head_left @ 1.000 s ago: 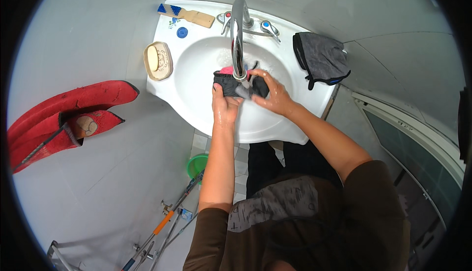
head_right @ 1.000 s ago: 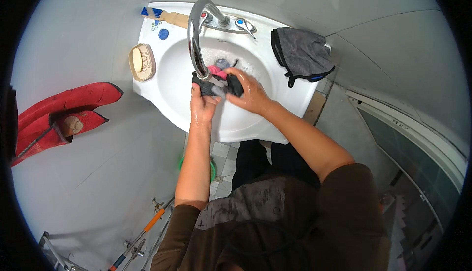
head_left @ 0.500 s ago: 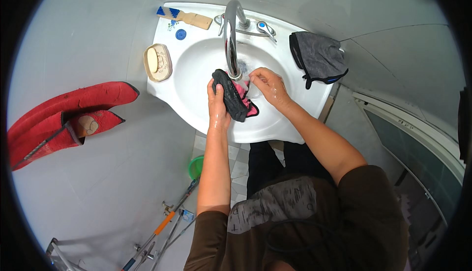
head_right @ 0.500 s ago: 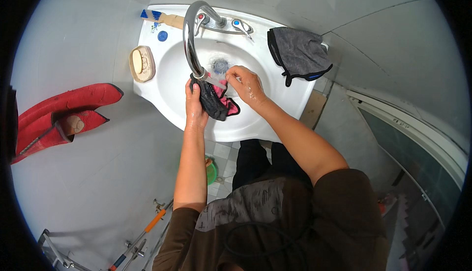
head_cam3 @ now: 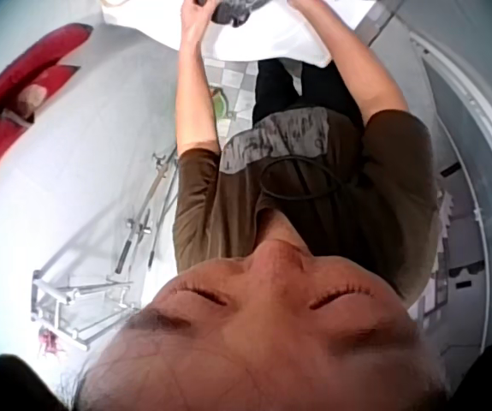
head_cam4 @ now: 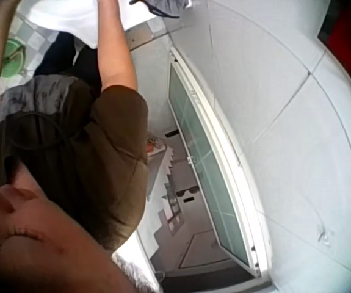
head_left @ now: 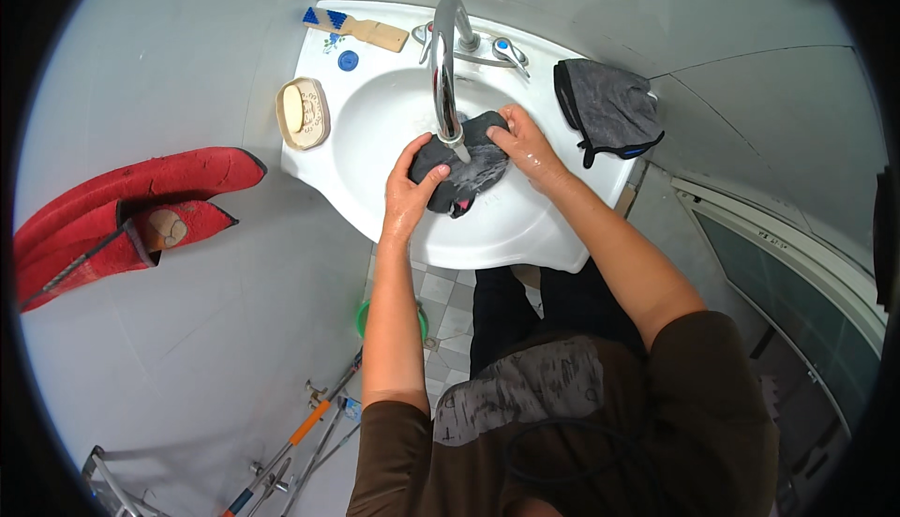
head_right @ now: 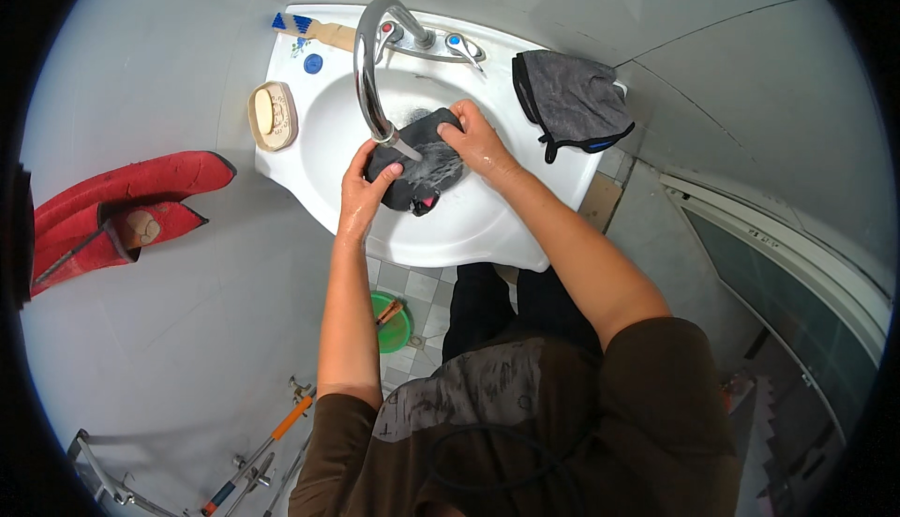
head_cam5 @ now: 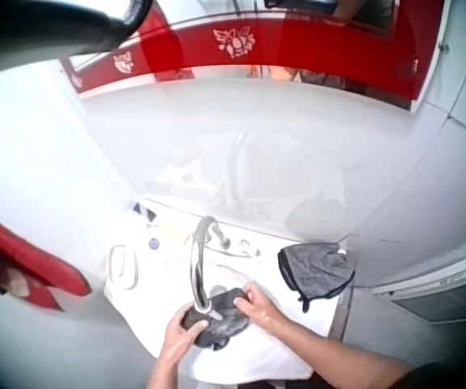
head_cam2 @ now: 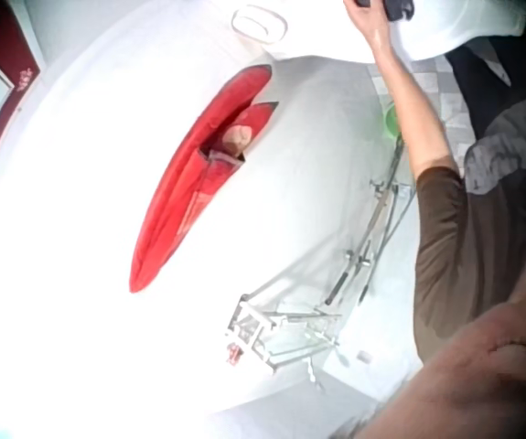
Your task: The person washes a pink and black garment by hand in a sink, rubbing it under running water and wringing it out.
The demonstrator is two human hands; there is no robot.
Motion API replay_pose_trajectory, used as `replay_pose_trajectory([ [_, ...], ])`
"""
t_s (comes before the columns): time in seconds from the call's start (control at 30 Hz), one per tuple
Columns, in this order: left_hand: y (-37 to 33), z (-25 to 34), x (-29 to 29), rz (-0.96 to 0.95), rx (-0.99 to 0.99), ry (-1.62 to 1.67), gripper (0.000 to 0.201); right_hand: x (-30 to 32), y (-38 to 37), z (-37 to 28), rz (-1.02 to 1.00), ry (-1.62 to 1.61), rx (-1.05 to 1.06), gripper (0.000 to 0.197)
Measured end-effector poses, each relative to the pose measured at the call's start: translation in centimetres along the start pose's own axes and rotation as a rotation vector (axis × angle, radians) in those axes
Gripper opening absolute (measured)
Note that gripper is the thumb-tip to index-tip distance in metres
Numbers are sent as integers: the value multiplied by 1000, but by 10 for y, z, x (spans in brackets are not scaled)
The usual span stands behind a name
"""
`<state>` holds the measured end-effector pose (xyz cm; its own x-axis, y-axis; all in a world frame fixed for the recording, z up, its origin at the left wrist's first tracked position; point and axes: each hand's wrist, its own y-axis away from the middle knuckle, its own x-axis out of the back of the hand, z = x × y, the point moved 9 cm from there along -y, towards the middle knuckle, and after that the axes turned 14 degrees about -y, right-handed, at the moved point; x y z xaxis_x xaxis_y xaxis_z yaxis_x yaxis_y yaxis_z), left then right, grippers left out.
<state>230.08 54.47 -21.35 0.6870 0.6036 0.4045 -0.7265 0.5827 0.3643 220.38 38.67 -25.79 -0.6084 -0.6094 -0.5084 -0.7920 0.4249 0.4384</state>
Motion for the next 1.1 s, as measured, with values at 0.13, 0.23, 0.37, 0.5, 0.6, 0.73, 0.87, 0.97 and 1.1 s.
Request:
replay_pose_trajectory([
  [0.13, -4, 31, 18, 114, -344, -617, 52, -12, 11, -39, -205, 501, 180, 47],
  [0.23, -6, 27, 39, 227, -284, -781, 54, -1, 10, -35, -351, 1113, 202, 46],
  [0.37, 6, 16, 51, 476, -267, -1000, 40, -13, 11, -43, -335, 1207, 274, 30],
  [0.5, 9, -97, -17, 110, 479, 228, 36, -15, 3, -30, -319, 678, 473, 28],
  [0.6, 33, -82, -106, -232, 758, 903, 58, -18, 1, 12, -234, 529, 152, 37],
  [0.73, 15, -58, -113, -245, 534, 1298, 57, -94, 64, -2, -435, 556, 544, 22],
  [0.87, 4, -112, -87, -185, 292, 1155, 40, -121, 76, 2, -384, 773, 708, 21],
  [0.97, -4, -55, -108, -168, 238, 1474, 26, -62, 19, 21, -28, 942, 545, 18],
  [1.1, -8, -67, -101, 91, 584, 1197, 21, -22, -30, 21, 190, 913, 306, 22],
])
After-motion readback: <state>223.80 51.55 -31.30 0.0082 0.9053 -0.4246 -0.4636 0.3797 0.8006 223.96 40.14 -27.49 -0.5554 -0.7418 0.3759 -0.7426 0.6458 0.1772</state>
